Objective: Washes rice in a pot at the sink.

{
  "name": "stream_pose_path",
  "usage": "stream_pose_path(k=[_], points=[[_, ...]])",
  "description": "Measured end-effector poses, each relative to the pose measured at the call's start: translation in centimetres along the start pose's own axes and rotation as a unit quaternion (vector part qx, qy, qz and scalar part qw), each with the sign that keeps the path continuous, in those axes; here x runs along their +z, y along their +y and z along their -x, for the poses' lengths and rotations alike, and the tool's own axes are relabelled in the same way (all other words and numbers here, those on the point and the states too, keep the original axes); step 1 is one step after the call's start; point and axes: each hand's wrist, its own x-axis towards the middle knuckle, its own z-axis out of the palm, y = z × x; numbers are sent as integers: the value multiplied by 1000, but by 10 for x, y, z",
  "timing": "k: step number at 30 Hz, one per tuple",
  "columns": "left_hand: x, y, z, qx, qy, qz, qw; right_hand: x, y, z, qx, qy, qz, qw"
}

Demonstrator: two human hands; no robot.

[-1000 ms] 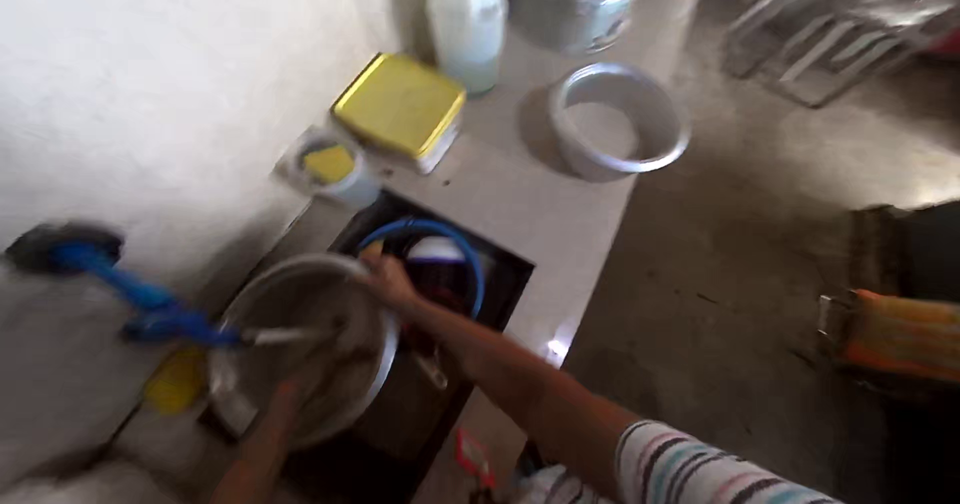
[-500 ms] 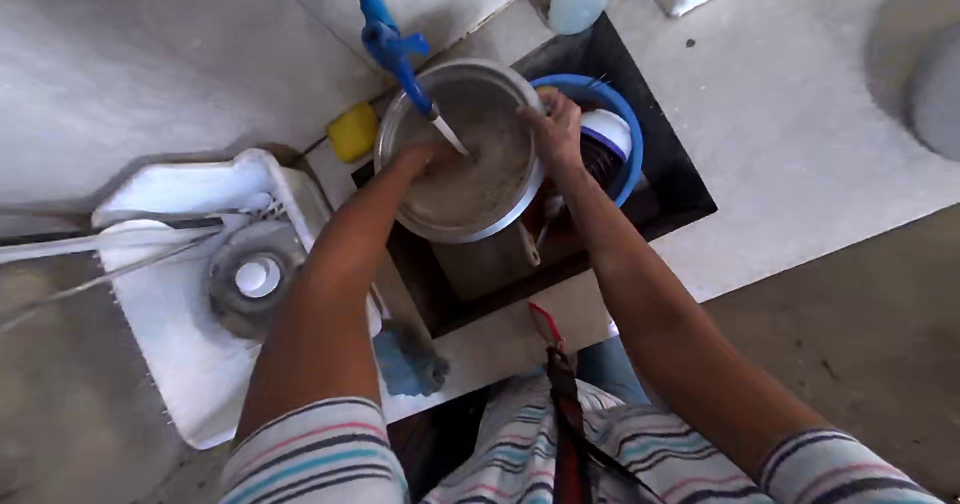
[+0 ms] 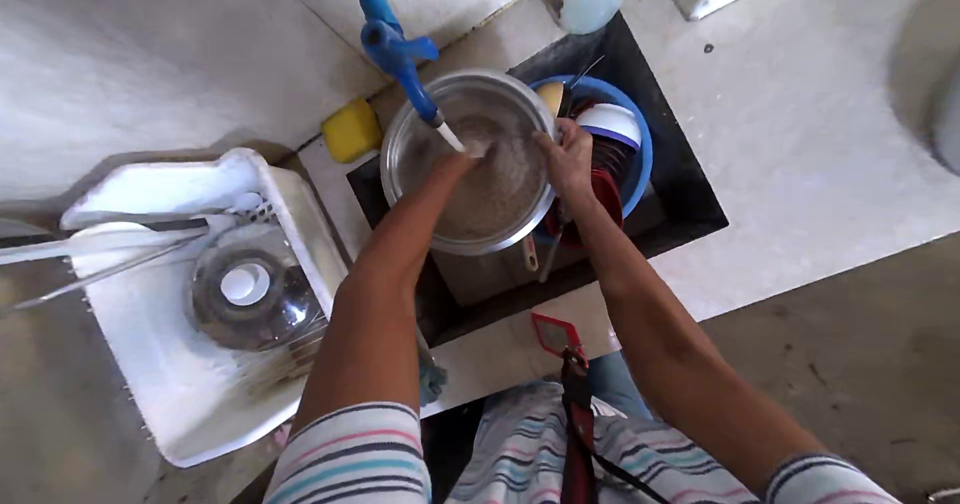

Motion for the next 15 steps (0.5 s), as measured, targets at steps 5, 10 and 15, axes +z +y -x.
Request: stream_pose_path(k=[5, 10, 15], points=[[-23, -5, 47, -145, -68, 181, 970, -1, -5, -3, 13, 13, 60, 998], [23, 10, 49, -118, -118, 129, 978, -4, -27, -10, 30, -18, 180, 983], [-7, 19, 48, -101, -19, 117, 988, -6, -31, -15, 39, -33, 235, 971]])
